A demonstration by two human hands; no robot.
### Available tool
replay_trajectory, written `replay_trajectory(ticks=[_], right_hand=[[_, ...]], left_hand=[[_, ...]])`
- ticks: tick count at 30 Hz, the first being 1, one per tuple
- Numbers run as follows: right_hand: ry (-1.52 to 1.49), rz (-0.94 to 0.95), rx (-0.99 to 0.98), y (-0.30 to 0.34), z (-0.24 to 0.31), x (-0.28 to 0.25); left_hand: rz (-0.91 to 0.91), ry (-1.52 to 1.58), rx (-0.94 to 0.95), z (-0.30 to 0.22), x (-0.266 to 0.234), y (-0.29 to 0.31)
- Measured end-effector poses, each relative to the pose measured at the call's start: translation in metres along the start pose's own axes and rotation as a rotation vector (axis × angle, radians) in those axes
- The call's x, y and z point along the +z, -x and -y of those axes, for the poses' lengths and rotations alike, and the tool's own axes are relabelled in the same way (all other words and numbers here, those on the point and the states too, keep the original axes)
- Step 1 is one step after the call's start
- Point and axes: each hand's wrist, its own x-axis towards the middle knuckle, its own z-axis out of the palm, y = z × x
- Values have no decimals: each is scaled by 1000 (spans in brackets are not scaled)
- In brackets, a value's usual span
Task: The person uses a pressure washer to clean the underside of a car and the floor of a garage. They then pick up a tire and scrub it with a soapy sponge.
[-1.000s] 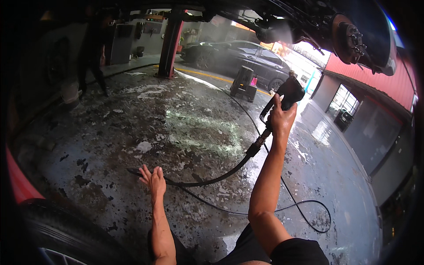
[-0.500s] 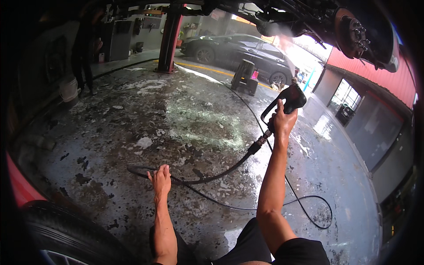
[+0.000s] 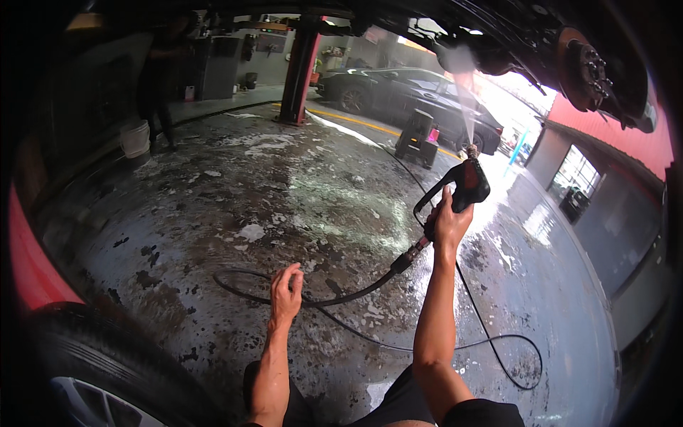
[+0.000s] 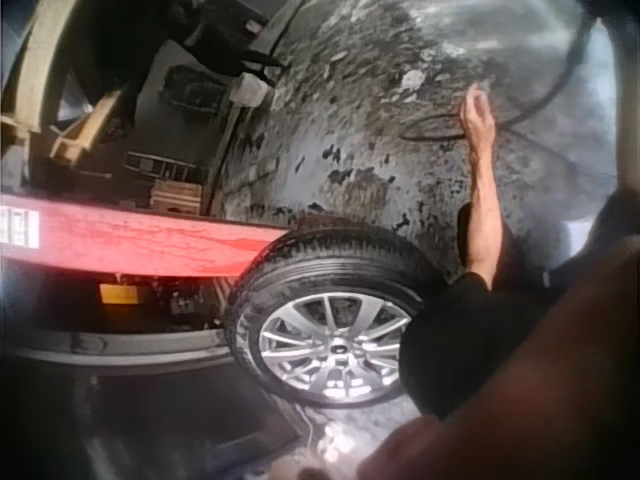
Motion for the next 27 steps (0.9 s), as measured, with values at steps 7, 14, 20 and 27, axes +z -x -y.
replay_trajectory(ticks=[7,14,20,27], right_hand=[[209,25,-388,26,-23,43],[98,236,-223,103,30,122],[133,479,-156,134,57,176],[66,593,-256,153,78,217]], left_hand=[[69,97,220,-63,21,-2],[113,53,229,-134,38,-67],[7,203,68,-125,10,-121],[-72,104,71,-122,-38,-150]])
